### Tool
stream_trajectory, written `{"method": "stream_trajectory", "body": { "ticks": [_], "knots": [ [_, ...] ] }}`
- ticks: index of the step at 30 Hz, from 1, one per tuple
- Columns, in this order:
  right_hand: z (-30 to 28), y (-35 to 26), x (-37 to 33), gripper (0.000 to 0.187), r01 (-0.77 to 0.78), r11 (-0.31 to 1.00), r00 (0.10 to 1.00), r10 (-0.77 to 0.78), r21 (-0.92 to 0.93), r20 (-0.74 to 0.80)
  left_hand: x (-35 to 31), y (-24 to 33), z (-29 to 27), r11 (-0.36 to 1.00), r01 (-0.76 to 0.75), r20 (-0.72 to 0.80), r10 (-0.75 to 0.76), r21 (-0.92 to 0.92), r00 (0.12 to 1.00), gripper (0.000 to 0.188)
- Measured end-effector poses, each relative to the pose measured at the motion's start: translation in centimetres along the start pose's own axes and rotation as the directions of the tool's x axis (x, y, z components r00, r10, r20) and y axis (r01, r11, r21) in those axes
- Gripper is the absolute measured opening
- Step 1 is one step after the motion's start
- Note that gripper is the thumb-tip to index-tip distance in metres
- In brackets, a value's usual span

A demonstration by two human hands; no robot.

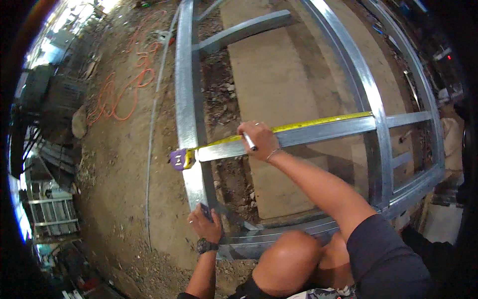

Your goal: The person measures a metal frame using a tape measure and marks it with a marker. The person repeatedly measures different sections of the frame and marks them for cutting or assembly.

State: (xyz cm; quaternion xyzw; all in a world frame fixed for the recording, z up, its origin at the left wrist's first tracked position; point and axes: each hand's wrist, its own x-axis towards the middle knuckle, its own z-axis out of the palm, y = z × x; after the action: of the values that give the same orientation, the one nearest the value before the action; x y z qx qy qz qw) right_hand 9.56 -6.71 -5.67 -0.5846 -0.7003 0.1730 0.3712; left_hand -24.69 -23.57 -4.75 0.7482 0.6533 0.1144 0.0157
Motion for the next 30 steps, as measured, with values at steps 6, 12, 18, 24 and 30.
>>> {"method": "stream_trajectory", "body": {
  "ticks": [6,12,18,24,30],
  "knots": [
    [0.2,0.4,0.0,0.023,0.032,0.999,0.997,-0.031,0.009,-0.072,0.9,0.5,-0.8,0.989,0.089,0.084,-0.079,-0.118,0.993,0.061],
    [0.3,0.5,-0.1,0.018,0.069,0.998,0.994,-0.068,0.004,-0.089,5.8,-1.8,-5.3,0.986,-0.036,0.365,0.094,-0.165,0.926,0.035],
    [0.4,-0.2,0.2,0.02,0.037,0.999,0.998,-0.037,-0.009,-0.049,14.0,-4.0,-5.3,0.978,-0.159,0.113,0.175,-0.134,0.978,0.021],
    [0.1,0.5,0.2,0.02,0.062,0.998,0.996,-0.062,-0.001,-0.065,19.0,2.1,-7.9,0.959,-0.266,0.095,0.275,-0.1,0.957,0.033],
    [-0.3,-0.4,0.1,0.02,0.055,0.998,0.996,-0.054,0.017,-0.07,24.3,2.1,-4.0,0.933,-0.356,0.169,0.36,-0.051,0.918,0.04]
  ]
}}
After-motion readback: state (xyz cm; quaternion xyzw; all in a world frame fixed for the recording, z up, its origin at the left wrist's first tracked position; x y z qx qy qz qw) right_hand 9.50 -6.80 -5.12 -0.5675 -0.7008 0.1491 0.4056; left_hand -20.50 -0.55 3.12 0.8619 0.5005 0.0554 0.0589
